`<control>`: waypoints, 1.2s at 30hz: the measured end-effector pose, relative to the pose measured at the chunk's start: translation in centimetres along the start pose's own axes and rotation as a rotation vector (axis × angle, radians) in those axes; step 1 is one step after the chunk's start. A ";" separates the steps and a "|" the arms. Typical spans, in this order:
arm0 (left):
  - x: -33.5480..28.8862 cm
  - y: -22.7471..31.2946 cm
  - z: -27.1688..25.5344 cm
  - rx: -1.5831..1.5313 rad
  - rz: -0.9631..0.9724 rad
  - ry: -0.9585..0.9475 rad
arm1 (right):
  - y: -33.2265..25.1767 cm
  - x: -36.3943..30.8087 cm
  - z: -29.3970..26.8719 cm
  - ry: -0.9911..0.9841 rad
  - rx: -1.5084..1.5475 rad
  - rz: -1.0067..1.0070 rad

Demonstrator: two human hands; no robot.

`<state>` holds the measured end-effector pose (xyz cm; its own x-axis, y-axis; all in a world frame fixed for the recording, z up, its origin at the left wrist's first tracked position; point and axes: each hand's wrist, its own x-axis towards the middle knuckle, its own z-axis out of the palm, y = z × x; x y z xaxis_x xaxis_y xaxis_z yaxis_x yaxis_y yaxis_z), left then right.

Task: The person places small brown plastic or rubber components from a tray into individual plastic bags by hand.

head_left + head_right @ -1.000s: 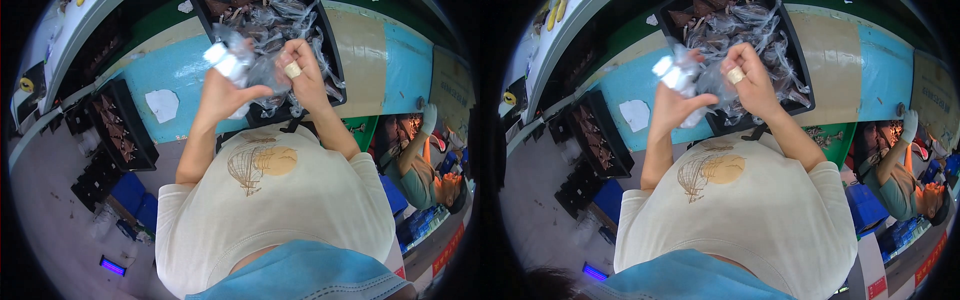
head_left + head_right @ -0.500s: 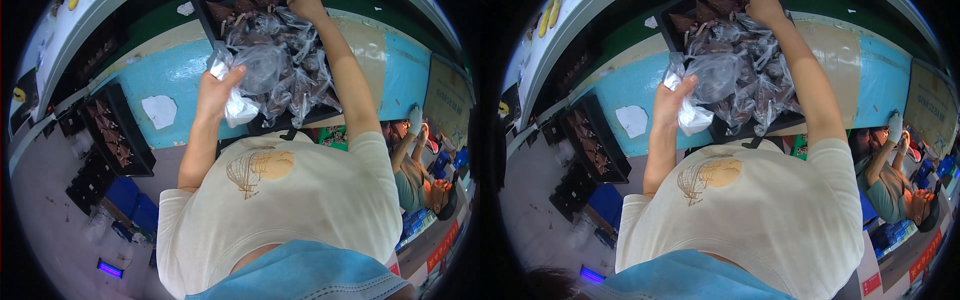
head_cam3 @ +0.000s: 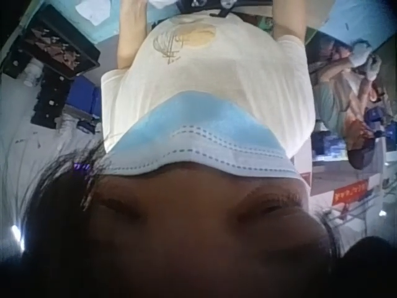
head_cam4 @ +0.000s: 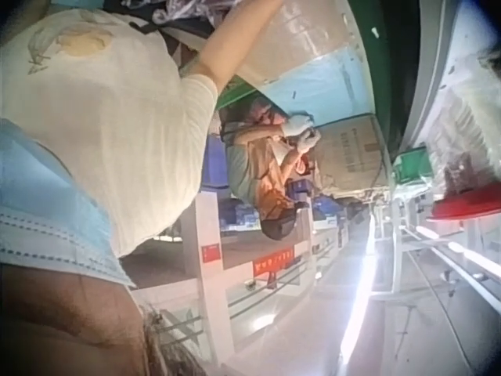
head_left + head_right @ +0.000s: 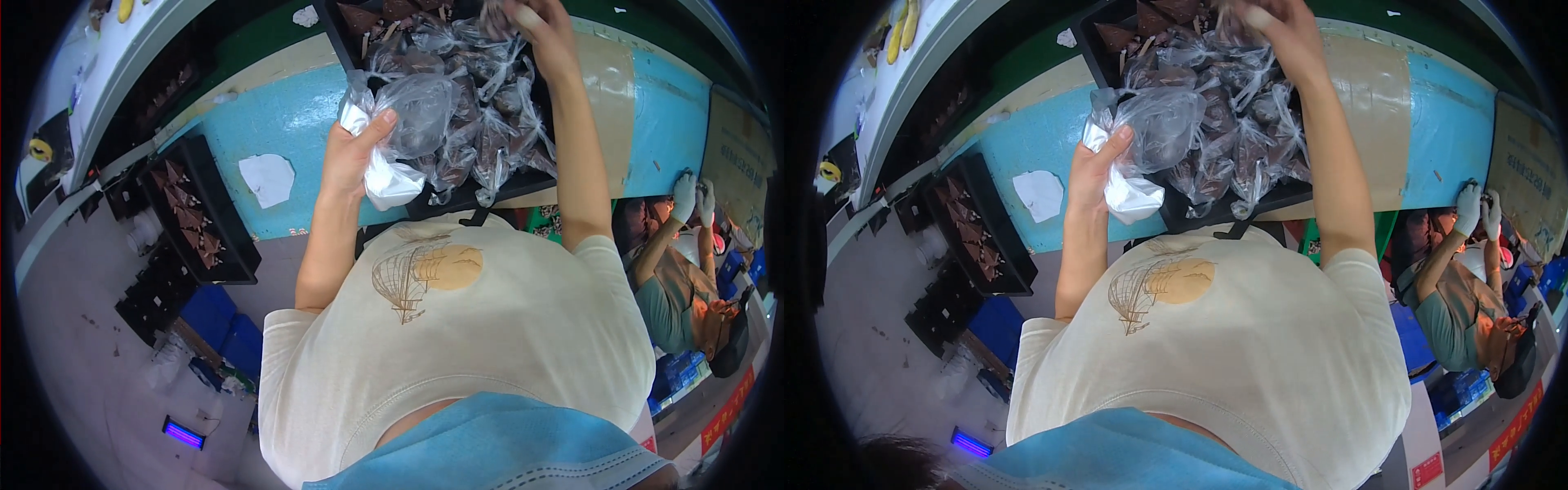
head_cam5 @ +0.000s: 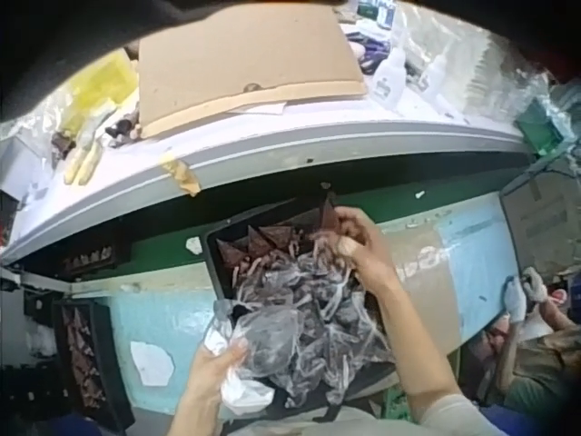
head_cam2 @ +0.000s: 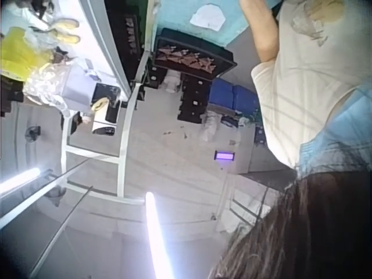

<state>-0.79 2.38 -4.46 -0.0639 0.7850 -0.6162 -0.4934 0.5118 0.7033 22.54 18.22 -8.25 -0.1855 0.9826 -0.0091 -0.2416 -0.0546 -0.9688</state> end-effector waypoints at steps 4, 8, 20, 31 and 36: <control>-0.1 -0.4 -0.3 0.024 0.044 -0.092 | -2.5 -7.7 0.7 -0.343 0.349 0.501; -0.9 -0.5 -0.1 0.068 0.070 -0.163 | -1.6 -11.7 1.3 -0.305 0.615 0.816; -2.3 -0.2 0.0 0.190 -0.004 -0.529 | 0.7 -12.9 2.5 -0.506 0.840 0.892; -1.9 0.1 1.3 -0.202 -0.266 -0.758 | 2.1 -13.4 2.3 -0.648 1.019 0.881; -1.7 -0.6 0.8 -0.013 -0.057 -0.504 | 0.4 -13.2 3.0 -0.318 0.551 0.840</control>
<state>0.31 0.98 -3.52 0.3885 0.8284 -0.4035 -0.4944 0.5570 0.6673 22.03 4.73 -7.76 -0.7160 0.5042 -0.4828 -0.3045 -0.8479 -0.4339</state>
